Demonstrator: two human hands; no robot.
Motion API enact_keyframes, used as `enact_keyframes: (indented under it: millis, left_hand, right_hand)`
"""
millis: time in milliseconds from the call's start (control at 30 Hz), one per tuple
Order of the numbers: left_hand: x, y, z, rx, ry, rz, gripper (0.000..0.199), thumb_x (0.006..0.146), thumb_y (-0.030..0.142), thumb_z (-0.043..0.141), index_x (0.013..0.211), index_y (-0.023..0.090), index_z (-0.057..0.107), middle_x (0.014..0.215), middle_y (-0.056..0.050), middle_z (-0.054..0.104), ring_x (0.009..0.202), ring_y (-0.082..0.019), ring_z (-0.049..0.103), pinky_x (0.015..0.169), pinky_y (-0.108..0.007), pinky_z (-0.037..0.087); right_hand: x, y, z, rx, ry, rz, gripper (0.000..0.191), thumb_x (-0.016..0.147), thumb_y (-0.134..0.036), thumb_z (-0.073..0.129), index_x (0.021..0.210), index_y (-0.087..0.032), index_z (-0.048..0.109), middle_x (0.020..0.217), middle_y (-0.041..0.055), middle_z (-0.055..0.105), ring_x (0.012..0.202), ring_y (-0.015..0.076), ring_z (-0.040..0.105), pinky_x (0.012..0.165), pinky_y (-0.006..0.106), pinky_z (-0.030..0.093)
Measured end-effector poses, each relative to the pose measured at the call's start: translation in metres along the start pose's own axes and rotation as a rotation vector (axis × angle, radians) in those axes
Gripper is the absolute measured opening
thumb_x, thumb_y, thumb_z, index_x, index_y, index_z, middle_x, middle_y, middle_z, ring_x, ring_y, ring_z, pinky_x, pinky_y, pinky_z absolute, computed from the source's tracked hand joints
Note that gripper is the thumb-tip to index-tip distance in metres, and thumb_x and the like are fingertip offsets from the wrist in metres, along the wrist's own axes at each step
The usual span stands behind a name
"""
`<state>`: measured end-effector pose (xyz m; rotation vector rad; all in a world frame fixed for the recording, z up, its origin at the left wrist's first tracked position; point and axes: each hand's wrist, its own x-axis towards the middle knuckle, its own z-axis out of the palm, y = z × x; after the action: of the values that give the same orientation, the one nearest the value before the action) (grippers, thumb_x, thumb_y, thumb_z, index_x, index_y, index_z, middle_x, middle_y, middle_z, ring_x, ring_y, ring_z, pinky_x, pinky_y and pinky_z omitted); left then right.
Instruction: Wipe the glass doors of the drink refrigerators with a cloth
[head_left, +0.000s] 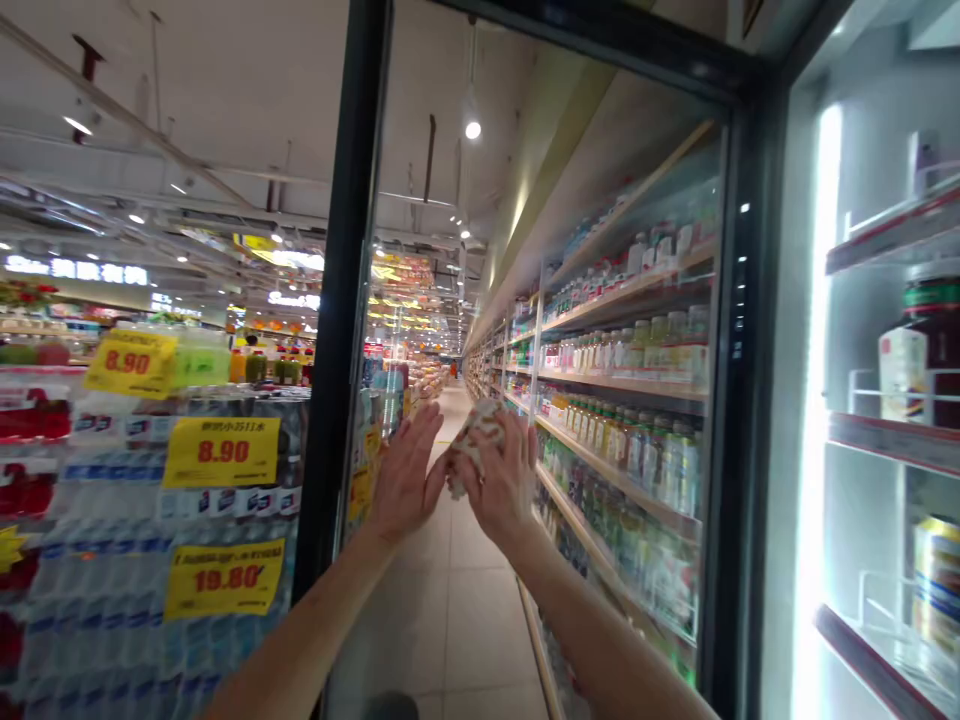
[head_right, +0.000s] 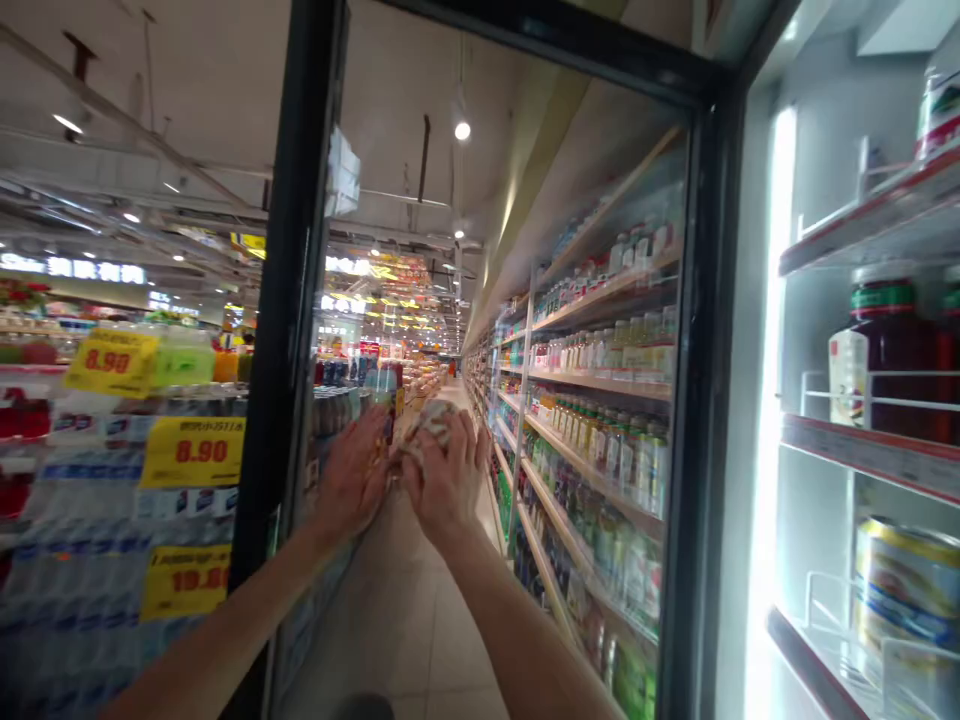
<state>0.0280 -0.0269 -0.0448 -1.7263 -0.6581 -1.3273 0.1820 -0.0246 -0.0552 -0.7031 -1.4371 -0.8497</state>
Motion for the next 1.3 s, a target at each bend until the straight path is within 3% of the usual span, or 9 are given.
enact_keyframes:
  millis: [200,333,400,600,700,867,933,1133,1300]
  left_hand:
    - [0.000,0.008,0.010,0.200,-0.025,0.023,0.061,0.091,0.020,0.041,0.146,0.019,0.016,0.145,-0.012,0.039,0.139,-0.020,0.027,0.110,-0.040,0.030]
    - [0.002,0.013,0.013,0.311,-0.046,0.008,0.061,0.090,0.022,0.043,0.146,0.020,0.018,0.146,-0.011,0.037,0.140,-0.022,0.023,0.112,-0.041,0.025]
    - [0.002,0.013,0.014,0.336,-0.044,0.011,0.060,0.090,0.022,0.044,0.145,0.021,0.022,0.146,-0.011,0.035,0.140,-0.022,0.022,0.113,-0.041,0.023]
    - [0.001,0.008,0.017,0.307,-0.023,0.034,0.056,0.089,0.022,0.046,0.142,0.020,0.030,0.146,-0.011,0.036,0.141,-0.021,0.021,0.113,-0.038,0.022]
    - [0.001,0.007,0.018,0.315,-0.025,0.035,0.053,0.088,0.021,0.047,0.140,0.019,0.035,0.146,-0.012,0.037,0.141,-0.021,0.021,0.112,-0.039,0.023]
    - [0.001,0.007,0.023,0.329,-0.013,0.021,0.055,0.087,0.021,0.048,0.141,0.019,0.034,0.146,-0.012,0.037,0.141,-0.022,0.020,0.113,-0.040,0.022]
    - [0.000,0.006,0.025,0.323,-0.004,0.022,0.058,0.087,0.021,0.049,0.142,0.019,0.032,0.146,-0.012,0.036,0.141,-0.022,0.020,0.113,-0.040,0.021]
    - [0.000,0.001,0.027,0.306,-0.001,0.034,0.062,0.087,0.020,0.050,0.144,0.021,0.026,0.148,-0.011,0.034,0.141,-0.021,0.021,0.113,-0.040,0.022]
    - [0.000,0.004,0.027,0.326,-0.006,0.013,0.064,0.086,0.022,0.051,0.145,0.021,0.024,0.148,-0.011,0.033,0.141,-0.022,0.022,0.113,-0.042,0.023]
  right_hand:
    - [-0.007,0.067,-0.013,-0.166,0.091,-0.116,0.022,0.087,-0.024,0.045,0.102,-0.024,0.062,0.132,0.0065,0.055,0.136,0.0235,0.033,0.111,0.050,0.019]
    - [-0.002,0.134,-0.034,-0.255,0.255,0.205,0.039,0.088,-0.020,0.036,0.123,-0.020,0.054,0.141,0.0133,0.045,0.138,0.0281,0.031,0.106,0.056,0.026]
    - [0.003,0.124,-0.031,-0.223,0.269,0.237,0.047,0.088,-0.018,0.033,0.132,-0.019,0.048,0.145,0.0146,0.039,0.140,0.0277,0.026,0.106,0.054,0.028]
    - [0.007,0.046,0.001,-0.149,-0.084,-0.219,0.043,0.087,-0.026,0.048,0.129,-0.031,0.051,0.144,0.0034,0.042,0.140,0.0226,0.024,0.114,0.047,0.016]
    - [0.012,0.096,-0.021,-0.231,-0.066,-0.075,0.040,0.089,-0.028,0.044,0.128,-0.031,0.053,0.144,0.0047,0.042,0.139,0.0235,0.026,0.112,0.052,0.017]
    - [0.019,0.186,-0.062,-0.309,0.209,0.562,0.048,0.091,-0.031,0.031,0.135,-0.021,0.046,0.147,0.0166,0.033,0.138,0.0335,0.026,0.103,0.065,0.024]
    - [0.015,0.169,-0.055,-0.293,0.200,0.511,0.047,0.090,-0.029,0.032,0.135,-0.021,0.047,0.148,0.0167,0.031,0.138,0.0339,0.025,0.103,0.063,0.025]
    - [-0.007,0.105,-0.028,-0.208,-0.145,-0.192,0.042,0.086,-0.026,0.048,0.127,-0.031,0.053,0.146,0.0046,0.038,0.140,0.0244,0.025,0.113,0.050,0.019]
    - [-0.019,0.168,-0.055,-0.354,0.195,0.339,0.043,0.090,-0.028,0.037,0.130,-0.021,0.051,0.146,0.0156,0.036,0.136,0.0312,0.030,0.104,0.059,0.029]
